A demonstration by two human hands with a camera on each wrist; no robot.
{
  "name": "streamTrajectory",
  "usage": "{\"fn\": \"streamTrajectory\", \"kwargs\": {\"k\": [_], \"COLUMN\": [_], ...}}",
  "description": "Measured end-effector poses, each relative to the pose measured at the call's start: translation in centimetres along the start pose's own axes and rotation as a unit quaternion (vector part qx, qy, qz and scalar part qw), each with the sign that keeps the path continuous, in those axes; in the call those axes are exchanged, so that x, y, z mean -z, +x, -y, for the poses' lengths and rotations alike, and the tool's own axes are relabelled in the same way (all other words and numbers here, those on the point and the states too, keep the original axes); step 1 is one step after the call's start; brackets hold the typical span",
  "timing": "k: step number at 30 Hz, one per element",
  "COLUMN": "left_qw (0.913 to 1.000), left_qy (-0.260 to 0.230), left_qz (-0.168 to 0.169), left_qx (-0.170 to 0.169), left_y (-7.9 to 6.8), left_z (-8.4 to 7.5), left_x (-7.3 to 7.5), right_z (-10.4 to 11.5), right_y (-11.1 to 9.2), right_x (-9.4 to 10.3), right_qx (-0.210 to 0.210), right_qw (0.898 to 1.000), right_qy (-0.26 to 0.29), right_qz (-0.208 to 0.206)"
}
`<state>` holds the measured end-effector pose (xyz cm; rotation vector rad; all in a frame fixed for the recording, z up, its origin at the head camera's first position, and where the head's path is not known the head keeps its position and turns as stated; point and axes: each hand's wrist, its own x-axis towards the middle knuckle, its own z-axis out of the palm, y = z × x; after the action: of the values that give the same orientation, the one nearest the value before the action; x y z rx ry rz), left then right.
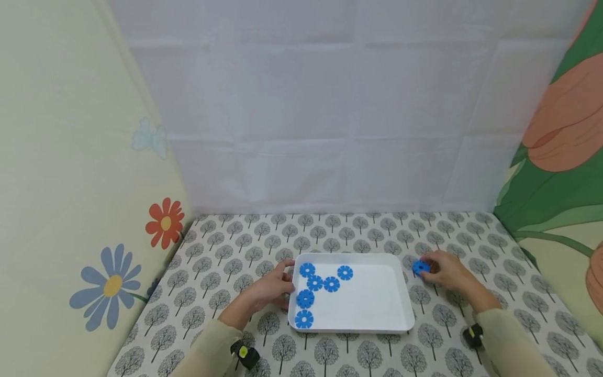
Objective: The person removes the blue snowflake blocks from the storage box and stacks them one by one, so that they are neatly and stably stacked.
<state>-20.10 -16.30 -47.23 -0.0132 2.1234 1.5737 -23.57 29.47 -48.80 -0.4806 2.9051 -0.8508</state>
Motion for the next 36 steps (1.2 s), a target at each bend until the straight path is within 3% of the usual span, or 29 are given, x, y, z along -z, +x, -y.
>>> {"fn": "streamTrajectory", "kwargs": {"k": [17,21,24,28,36], "left_qw": [1.0000,1.0000,1.0000,1.0000,0.9999], "left_qy": [0.007,0.008,0.007,0.007,0.006], "left_qz": [-0.002,-0.001,-0.001,-0.001,0.004], "left_qx": [-0.002,-0.002,-0.002,-0.004,-0.008], "left_y": [0.0,0.1,0.1,0.0,0.0], "left_z": [0.0,0.1,0.2,0.2,0.2], "left_x": [0.0,0.1,0.1,0.1,0.2], "right_z": [-0.1,0.7,2.0,4.1,7.6], "right_y": [0.4,0.1,0.0,0.2,1.2], "right_x": [0.0,0.1,0.1,0.0,-1.1], "right_qx": [-0.036,-0.050,-0.012,0.069,0.129], "right_qw": [0.999,0.999,1.000,0.996,0.990], "right_qy": [-0.003,0.005,0.004,0.011,0.056], "right_qz": [0.023,0.009,-0.021,-0.052,-0.028]}}
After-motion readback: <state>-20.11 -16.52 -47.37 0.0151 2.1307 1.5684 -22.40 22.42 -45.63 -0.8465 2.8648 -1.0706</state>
